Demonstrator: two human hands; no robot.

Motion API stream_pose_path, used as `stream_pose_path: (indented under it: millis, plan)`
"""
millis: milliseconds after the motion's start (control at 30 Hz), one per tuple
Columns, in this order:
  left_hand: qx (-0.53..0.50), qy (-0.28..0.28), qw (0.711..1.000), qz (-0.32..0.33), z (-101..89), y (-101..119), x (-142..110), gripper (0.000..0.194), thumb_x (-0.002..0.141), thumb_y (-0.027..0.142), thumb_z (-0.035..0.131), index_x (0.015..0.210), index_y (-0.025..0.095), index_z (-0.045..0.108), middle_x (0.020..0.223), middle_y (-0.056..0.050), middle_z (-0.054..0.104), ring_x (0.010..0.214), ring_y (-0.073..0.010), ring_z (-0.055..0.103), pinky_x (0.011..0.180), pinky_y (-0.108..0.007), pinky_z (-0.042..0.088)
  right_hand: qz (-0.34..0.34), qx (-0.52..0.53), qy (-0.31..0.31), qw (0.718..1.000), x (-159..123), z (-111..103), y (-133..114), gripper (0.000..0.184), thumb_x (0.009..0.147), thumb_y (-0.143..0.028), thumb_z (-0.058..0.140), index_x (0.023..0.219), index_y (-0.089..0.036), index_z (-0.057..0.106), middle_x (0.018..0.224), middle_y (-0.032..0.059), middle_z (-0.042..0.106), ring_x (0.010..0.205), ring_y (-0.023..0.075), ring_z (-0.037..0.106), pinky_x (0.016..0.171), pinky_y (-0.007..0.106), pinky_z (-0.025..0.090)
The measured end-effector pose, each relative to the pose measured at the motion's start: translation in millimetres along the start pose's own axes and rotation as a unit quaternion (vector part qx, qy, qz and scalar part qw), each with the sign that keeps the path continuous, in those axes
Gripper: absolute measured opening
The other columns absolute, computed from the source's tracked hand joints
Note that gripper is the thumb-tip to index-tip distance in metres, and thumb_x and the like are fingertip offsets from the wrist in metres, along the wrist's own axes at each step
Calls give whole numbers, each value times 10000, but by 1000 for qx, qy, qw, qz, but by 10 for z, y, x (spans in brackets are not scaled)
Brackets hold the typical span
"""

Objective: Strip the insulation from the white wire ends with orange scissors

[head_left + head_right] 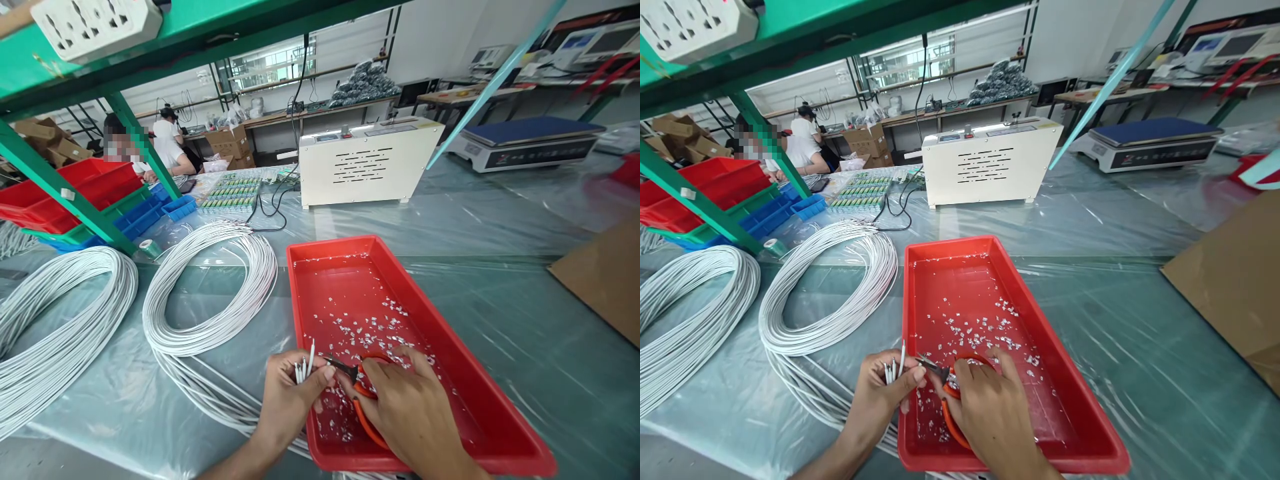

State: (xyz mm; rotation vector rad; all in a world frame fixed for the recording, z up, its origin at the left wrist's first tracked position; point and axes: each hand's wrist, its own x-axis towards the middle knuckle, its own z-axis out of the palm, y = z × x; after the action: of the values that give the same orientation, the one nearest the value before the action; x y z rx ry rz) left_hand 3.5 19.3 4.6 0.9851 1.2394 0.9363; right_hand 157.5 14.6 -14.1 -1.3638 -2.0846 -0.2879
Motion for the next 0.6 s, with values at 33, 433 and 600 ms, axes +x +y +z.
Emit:
stream_pose_path:
  millis: [33,433,600]
  plan:
    - [3,0,1000,2,1,0,1,238,640,262,679,656,56,562,582,-54,554,389,-65,413,376,-178,317,-1,-1,1,1000,2,-3,0,364,878,-273,364,584,-123,518,425,7,424,400,133,402,741,366,337]
    - [36,18,999,-1,18,3,-6,322,654,356,664,689,54,556,583,-48,557,374,-42,398,371,-159,315,-8,-27,23,999,-11,-11,-4,378,883,-269,366,568,-123,516,409,2,399,391,130,379,739,361,337]
    - [64,21,998,8,18,9,-4,337,692,386,627,713,55,567,611,-57,569,397,-39,402,395,-158,330,-1,-1,36,999,-39,-36,18,304,864,-220,407,595,-132,517,449,-11,426,430,112,379,771,349,326]
